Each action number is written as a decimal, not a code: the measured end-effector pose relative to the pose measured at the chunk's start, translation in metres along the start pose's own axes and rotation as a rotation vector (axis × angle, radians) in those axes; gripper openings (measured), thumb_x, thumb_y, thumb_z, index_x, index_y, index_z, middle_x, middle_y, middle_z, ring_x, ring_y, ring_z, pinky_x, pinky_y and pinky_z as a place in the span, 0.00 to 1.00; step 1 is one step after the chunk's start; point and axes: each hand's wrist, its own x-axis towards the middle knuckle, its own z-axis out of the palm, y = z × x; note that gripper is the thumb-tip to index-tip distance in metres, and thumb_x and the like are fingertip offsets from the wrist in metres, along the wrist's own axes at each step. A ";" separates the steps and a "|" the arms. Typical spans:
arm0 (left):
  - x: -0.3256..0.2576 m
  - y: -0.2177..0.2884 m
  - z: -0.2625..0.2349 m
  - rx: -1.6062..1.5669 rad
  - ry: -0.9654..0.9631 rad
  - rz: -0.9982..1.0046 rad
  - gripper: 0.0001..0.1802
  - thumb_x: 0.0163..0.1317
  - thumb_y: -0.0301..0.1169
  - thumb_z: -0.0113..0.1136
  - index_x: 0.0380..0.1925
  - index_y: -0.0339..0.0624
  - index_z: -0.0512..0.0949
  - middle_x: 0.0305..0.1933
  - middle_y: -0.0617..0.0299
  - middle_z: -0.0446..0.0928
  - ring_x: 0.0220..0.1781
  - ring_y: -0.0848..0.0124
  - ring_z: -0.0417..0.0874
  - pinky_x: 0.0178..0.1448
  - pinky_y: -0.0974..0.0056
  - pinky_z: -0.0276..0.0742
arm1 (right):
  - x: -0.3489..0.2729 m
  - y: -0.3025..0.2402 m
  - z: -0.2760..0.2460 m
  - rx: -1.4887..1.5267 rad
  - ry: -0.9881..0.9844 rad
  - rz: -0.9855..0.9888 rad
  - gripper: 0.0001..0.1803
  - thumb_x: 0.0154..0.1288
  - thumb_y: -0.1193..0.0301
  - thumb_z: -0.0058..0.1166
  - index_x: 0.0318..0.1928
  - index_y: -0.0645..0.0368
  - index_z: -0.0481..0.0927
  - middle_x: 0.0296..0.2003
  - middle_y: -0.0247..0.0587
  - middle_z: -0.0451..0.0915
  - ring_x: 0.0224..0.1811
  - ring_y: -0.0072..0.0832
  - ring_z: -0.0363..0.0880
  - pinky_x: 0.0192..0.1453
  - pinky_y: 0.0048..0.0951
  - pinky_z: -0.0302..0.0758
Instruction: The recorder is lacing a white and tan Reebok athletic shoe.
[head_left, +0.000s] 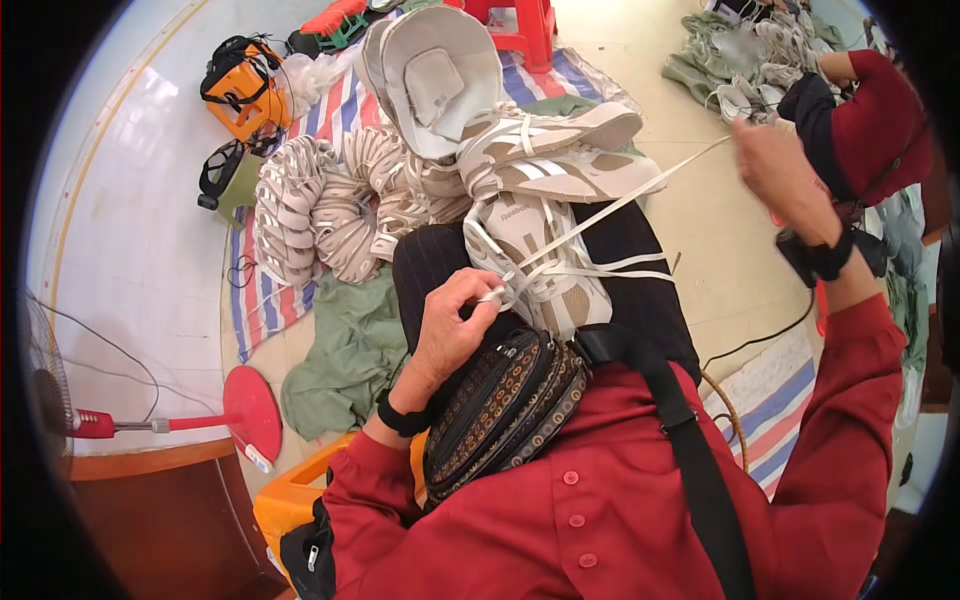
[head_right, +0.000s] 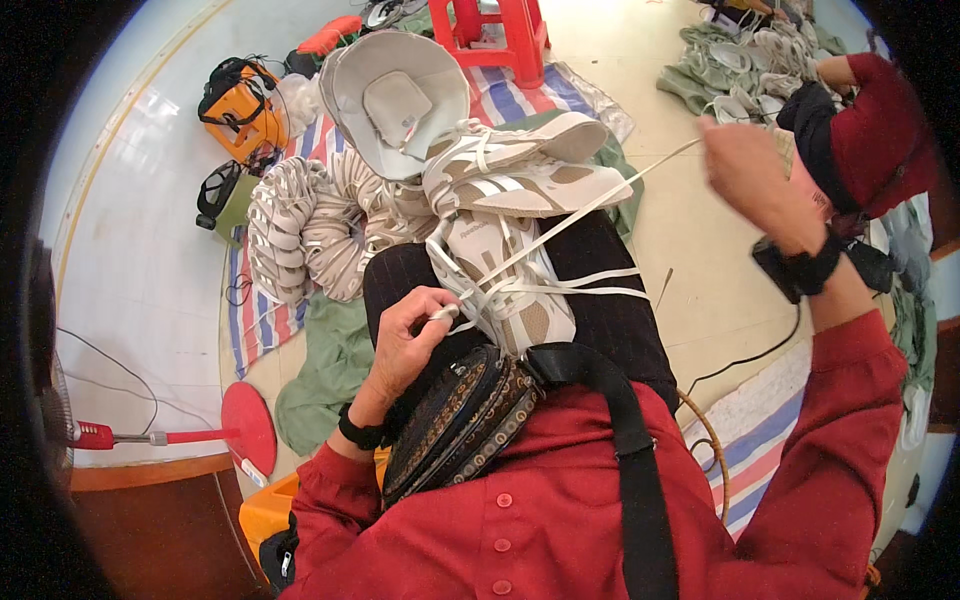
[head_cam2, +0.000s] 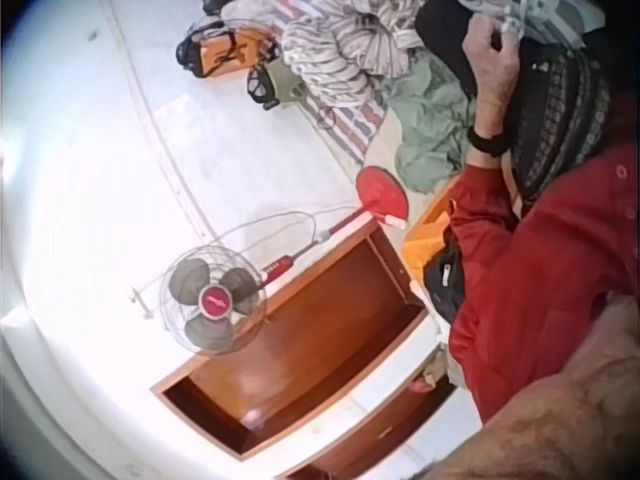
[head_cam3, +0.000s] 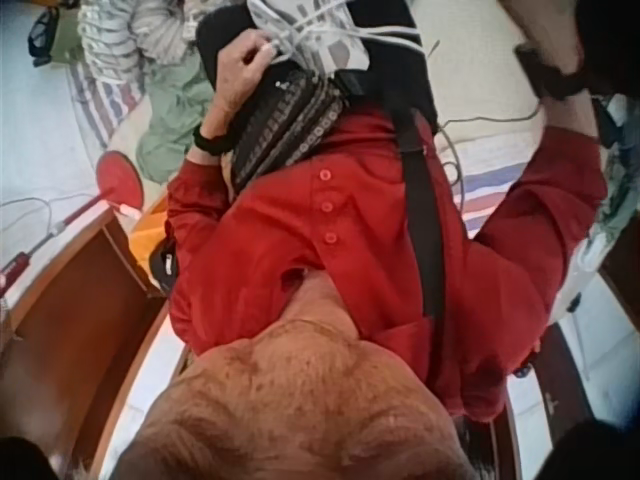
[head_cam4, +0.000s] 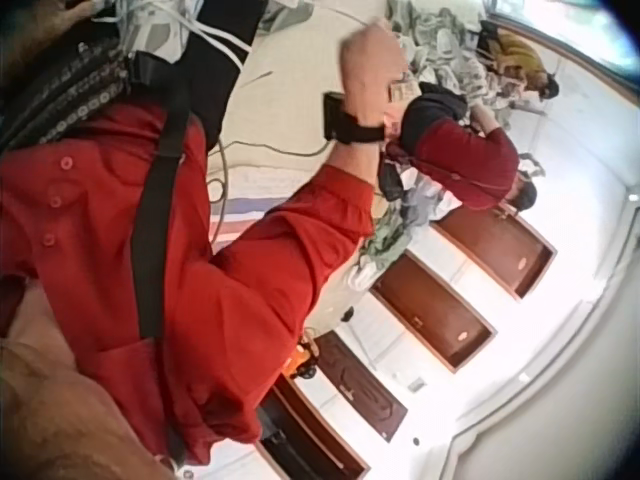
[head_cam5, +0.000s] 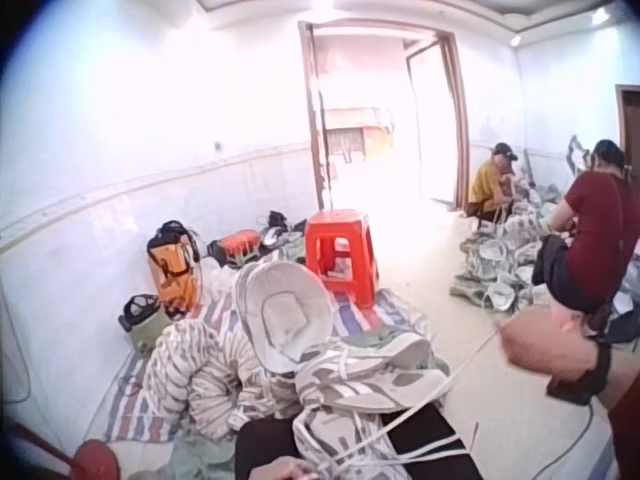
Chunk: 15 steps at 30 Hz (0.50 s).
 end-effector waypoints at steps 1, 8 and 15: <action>0.001 0.003 0.001 0.056 -0.024 0.060 0.02 0.56 0.21 0.55 0.26 0.33 0.74 0.40 0.57 0.80 0.39 0.72 0.78 0.45 0.69 0.73 | -0.008 0.024 0.005 -0.027 0.119 0.003 0.07 0.65 0.74 0.43 0.39 0.64 0.73 0.25 0.55 0.79 0.31 0.53 0.81 0.34 0.50 0.75; 0.001 0.007 0.005 0.193 -0.049 0.075 0.04 0.54 0.21 0.59 0.26 0.34 0.73 0.40 0.56 0.80 0.39 0.66 0.79 0.46 0.67 0.73 | -0.040 0.180 0.048 -0.177 0.117 0.445 0.13 0.71 0.65 0.33 0.41 0.60 0.71 0.33 0.60 0.80 0.40 0.58 0.79 0.42 0.57 0.73; 0.011 -0.003 0.018 0.227 -0.204 0.088 0.04 0.55 0.23 0.60 0.29 0.36 0.75 0.41 0.56 0.80 0.38 0.67 0.79 0.39 0.67 0.75 | -0.062 0.240 0.093 -0.144 0.093 0.533 0.14 0.71 0.63 0.34 0.40 0.59 0.71 0.35 0.62 0.78 0.43 0.58 0.78 0.43 0.56 0.72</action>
